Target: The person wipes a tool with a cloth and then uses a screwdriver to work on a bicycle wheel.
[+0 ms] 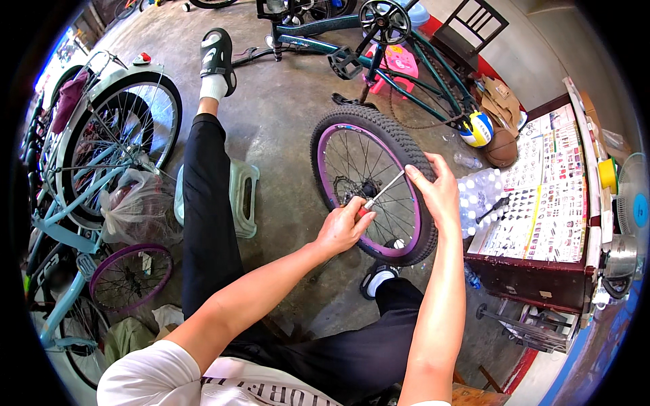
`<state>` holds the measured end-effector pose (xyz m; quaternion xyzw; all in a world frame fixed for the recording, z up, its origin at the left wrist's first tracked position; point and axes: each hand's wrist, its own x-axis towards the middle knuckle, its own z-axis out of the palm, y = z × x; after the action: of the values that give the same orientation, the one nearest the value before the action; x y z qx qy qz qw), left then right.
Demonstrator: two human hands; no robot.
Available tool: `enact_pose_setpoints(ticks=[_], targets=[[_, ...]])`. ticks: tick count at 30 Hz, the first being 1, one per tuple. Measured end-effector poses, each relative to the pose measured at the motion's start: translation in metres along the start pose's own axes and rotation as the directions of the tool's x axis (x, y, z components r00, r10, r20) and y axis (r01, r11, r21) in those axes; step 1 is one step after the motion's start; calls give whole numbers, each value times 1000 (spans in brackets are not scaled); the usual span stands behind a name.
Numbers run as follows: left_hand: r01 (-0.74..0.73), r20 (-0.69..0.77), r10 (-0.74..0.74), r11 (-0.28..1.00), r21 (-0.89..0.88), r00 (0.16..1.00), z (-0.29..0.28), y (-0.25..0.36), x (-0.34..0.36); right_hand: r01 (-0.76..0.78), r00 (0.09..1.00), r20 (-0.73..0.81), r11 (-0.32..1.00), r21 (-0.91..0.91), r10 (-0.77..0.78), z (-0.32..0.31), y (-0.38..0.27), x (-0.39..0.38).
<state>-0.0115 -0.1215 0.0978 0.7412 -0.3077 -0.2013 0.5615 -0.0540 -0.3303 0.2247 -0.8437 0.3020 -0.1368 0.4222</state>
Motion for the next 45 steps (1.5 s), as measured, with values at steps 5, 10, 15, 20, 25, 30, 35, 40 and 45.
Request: enact_pose_setpoints(ticks=[5,10,15,20,25,30,35,40,45], targets=[[19,18,-18,999,-44,1000,1,-1,-1,5,1000,18,999,37,-6,0,4,5],[75,83,-74,997,-5,994,-1,0,-3,20,1000,14,999,32,-20,0,5,7],[60,68,-61,998,16,996,-1,0,-4,-3,1000,11,998,61,2,0,-2,5],[62,79,-66,996,57,995,-3,1,-6,-2,1000,20,999,32,1,0,9,10],[78,143,-96,989,126,985,-11,6,-5,-46,998,46,997,63,43,-3,6,9],[88,142,-114,980,176,983,-16,10,-6,-137,988,80,987,79,131,-3,-4,5],[50,161,-84,978,202,983,-15,9,-7,-308,949,119,941,139,293,-7,9,6],[51,175,-95,968,245,980,-20,11,-6,-364,921,233,905,220,313,-13,4,-1],[100,134,-141,957,272,981,-34,-7,-31,-374,907,314,880,293,281,-17,4,1]])
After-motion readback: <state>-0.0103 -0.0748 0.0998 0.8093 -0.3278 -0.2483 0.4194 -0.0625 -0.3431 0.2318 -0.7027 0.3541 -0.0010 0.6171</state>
